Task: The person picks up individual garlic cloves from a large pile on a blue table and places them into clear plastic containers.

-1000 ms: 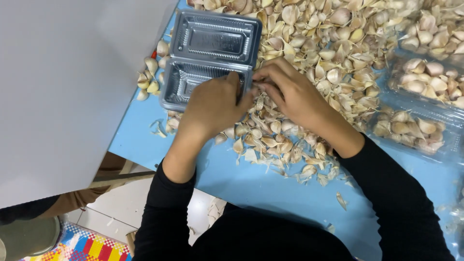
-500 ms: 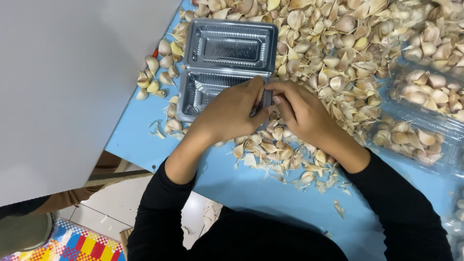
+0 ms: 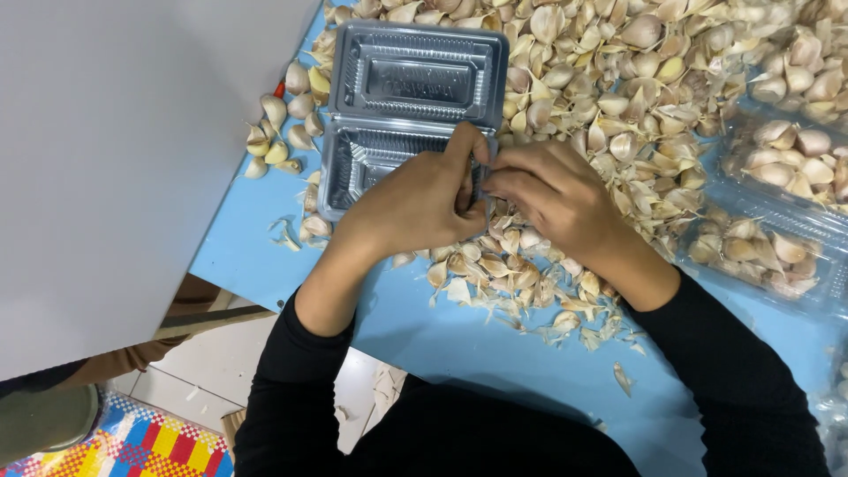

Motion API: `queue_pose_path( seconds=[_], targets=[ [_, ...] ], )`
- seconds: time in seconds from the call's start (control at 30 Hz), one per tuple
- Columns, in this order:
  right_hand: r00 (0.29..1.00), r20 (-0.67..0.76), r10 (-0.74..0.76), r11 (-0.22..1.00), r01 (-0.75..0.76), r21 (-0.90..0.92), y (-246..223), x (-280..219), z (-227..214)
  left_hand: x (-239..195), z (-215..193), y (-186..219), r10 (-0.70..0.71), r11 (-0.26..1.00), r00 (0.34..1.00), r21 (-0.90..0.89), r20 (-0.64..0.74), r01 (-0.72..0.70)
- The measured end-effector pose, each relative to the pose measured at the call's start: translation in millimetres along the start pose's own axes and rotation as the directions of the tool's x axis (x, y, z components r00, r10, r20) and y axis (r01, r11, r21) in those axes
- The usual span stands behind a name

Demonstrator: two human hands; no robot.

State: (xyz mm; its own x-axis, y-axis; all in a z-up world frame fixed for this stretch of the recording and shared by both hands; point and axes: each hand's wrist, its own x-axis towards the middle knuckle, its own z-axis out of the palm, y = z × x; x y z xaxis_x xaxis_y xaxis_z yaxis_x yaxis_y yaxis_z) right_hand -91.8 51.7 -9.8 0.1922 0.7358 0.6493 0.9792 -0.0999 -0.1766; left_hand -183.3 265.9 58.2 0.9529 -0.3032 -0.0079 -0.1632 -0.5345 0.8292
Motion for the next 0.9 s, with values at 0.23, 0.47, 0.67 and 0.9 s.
queue_pose_path(
  seconds=[0.23, 0.47, 0.67, 0.9],
  targets=[
    [0.998, 0.040, -0.047, 0.995, 0.050, -0.082, -10.6, 19.0, -11.0, -4.9, -0.9, 9.1, 0.046, 0.999, 0.999, -0.005, -0.020, -0.046],
    [1.000, 0.000, -0.028, 0.994, 0.028, -0.102, -13.2, 21.1, -9.5, -6.3, -1.3, 20.9, 0.036, 0.980, 0.999, 0.194, 0.006, -0.037],
    [0.998, -0.049, 0.031, 0.997, -0.034, -0.062, -19.2, 27.1, -13.9, -10.6, -2.3, 22.8, 0.089, 0.988, 0.995, 0.125, -0.033, -0.085],
    [0.981, -0.147, 0.123, 0.992, -0.118, 0.042, -13.9, 20.0, -8.7, -5.7, 4.8, 19.7, 0.208, 0.970, 0.965, 0.157, -0.158, -0.184]
  ],
)
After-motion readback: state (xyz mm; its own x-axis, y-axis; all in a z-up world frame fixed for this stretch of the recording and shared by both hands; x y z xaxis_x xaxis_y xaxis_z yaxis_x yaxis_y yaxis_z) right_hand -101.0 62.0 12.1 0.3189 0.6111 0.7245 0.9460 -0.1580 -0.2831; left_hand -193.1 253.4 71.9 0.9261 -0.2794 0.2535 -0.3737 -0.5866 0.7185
